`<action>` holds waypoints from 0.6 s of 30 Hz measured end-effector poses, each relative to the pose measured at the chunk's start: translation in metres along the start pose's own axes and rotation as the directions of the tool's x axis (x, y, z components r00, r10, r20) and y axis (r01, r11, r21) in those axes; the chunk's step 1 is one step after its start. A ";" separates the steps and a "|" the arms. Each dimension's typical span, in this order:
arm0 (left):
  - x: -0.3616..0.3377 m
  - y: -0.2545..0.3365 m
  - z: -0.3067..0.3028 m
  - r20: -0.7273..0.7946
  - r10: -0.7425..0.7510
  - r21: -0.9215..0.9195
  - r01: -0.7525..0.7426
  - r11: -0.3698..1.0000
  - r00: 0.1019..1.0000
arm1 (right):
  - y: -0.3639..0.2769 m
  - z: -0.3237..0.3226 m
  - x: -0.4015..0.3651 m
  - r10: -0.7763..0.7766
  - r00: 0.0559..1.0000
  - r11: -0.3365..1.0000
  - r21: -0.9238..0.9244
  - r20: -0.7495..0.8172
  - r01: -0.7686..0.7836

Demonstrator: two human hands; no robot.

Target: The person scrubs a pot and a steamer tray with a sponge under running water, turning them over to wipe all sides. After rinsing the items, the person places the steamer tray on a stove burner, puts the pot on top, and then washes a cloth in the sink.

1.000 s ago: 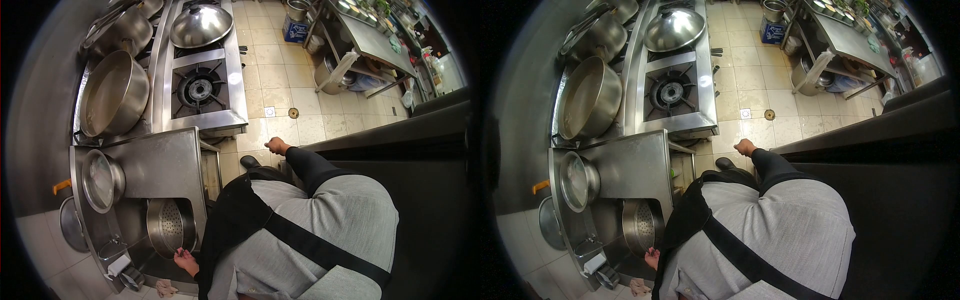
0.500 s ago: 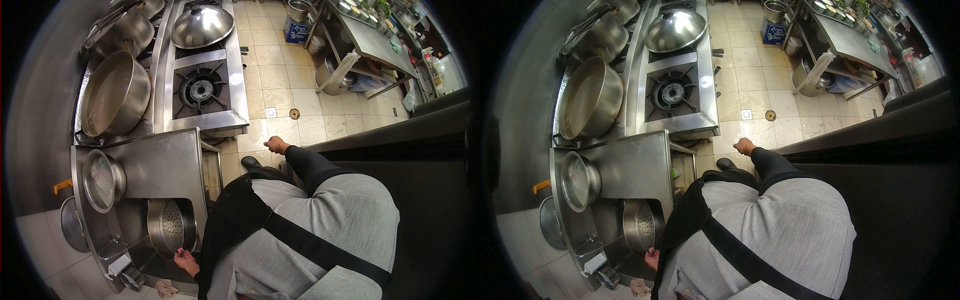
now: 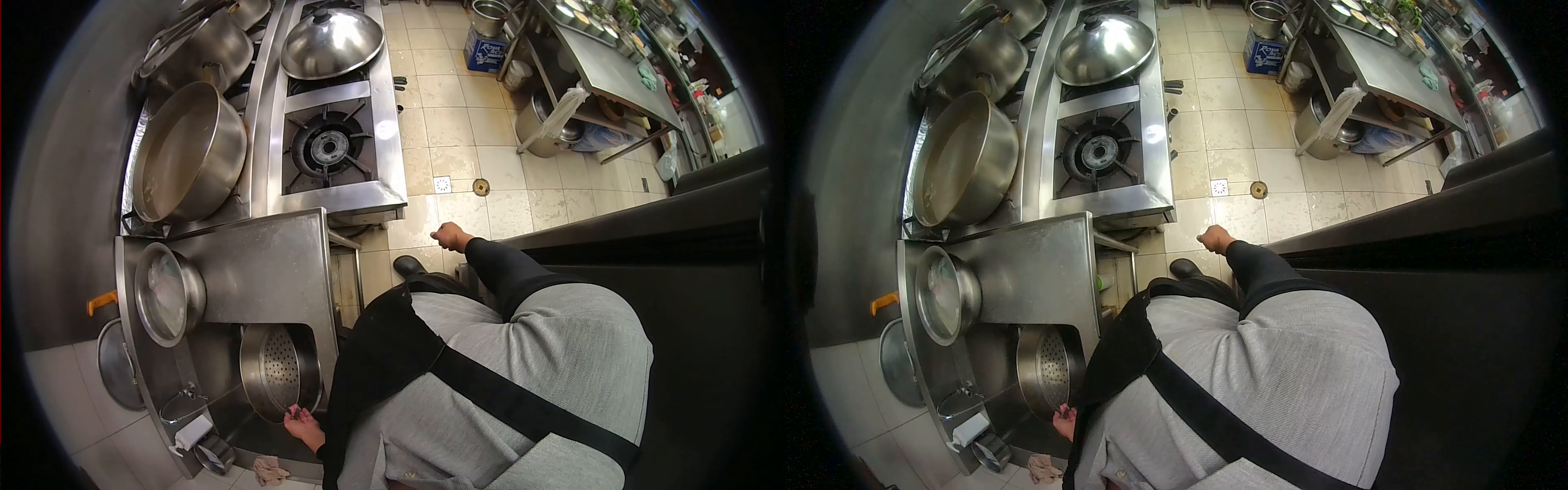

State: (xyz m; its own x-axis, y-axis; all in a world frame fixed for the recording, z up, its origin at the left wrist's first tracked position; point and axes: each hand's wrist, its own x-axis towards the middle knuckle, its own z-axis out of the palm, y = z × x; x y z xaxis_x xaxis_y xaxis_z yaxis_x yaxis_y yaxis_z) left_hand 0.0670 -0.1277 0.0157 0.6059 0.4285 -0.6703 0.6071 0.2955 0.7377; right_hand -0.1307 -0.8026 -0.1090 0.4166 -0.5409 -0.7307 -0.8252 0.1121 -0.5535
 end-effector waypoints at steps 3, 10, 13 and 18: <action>-0.002 0.000 0.001 -0.018 -0.023 -0.013 0.022 1.000 1.000 | -0.002 -0.002 -0.003 0.041 0.999 0.999 0.008 0.035 -0.042; 0.002 -0.002 -0.002 -0.010 -0.055 -0.056 0.054 0.997 0.998 | 0.003 -0.001 -0.001 0.039 0.999 0.999 0.022 0.038 -0.040; 0.002 -0.002 -0.003 -0.004 -0.056 -0.038 0.056 0.998 0.998 | 0.011 0.004 0.005 -0.036 0.999 0.999 -0.002 -0.019 0.036; 0.008 -0.004 -0.008 0.011 -0.065 -0.024 0.065 0.998 0.998 | 0.018 0.005 0.010 -0.120 0.993 0.986 -0.121 -0.009 0.118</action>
State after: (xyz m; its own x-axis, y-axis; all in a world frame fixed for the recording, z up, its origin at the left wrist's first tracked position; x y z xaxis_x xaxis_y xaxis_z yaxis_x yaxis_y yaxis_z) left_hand 0.0657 -0.1189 0.0077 0.5712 0.3989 -0.7174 0.6328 0.3427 0.6944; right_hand -0.1391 -0.8017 -0.1288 0.5091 -0.5575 -0.6557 -0.8105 -0.0540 -0.5833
